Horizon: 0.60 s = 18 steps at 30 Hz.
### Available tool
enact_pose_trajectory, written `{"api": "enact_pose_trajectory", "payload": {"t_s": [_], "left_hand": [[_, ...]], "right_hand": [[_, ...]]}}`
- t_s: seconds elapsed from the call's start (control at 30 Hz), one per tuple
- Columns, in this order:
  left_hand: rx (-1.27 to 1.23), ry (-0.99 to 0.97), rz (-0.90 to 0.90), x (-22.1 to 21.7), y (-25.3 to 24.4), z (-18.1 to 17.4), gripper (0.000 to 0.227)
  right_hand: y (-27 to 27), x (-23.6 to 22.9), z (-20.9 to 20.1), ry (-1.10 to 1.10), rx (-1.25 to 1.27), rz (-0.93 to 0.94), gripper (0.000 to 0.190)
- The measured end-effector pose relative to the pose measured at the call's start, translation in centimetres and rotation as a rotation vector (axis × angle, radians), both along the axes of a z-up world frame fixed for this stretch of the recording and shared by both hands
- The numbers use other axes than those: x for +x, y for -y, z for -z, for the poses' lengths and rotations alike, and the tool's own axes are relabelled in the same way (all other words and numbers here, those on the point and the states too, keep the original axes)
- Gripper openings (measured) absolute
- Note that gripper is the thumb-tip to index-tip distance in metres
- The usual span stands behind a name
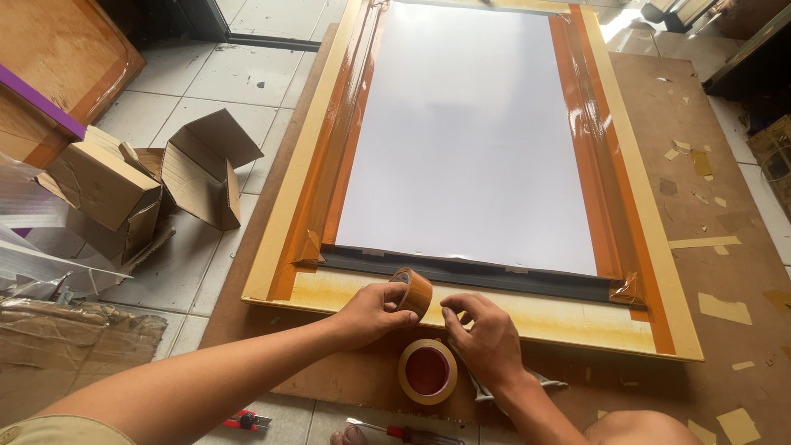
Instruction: Applying adhesive tape to the backboard of a picture frame to seal the edges.
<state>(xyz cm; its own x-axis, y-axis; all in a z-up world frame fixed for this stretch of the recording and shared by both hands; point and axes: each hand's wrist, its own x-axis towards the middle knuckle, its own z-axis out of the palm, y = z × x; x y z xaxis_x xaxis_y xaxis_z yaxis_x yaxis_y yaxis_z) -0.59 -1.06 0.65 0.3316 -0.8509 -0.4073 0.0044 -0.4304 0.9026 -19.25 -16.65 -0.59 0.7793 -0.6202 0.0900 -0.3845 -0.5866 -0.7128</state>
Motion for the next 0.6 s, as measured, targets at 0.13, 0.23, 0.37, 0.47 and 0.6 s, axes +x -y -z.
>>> {"api": "enact_pose_trajectory", "payload": {"t_s": [0.13, 0.23, 0.37, 0.47, 0.6], "left_hand": [[-0.028, 0.061, 0.045, -0.6, 0.3, -0.7, 0.036], [-0.055, 0.067, 0.059, -1.2, 0.6, -0.5, 0.02], [-0.077, 0.131, 0.056, -1.4, 1.2, -0.5, 0.024], [0.029, 0.27, 0.092, -1.4, 1.4, -1.2, 0.032], [0.134, 0.463, 0.143, -1.4, 1.9, -2.1, 0.03]], "right_hand": [[-1.2, -0.2, 1.5, 0.198, 0.018, -0.028, 0.035], [-1.3, 0.3, 1.8, 0.196, -0.012, -0.055, 0.055], [-1.0, 0.3, 2.9, 0.24, -0.077, -0.048, 0.055], [-1.1, 0.3, 1.6, 0.208, -0.172, 0.038, 0.058], [-0.8, 0.4, 0.9, 0.229, -0.018, 0.099, 0.054]]}}
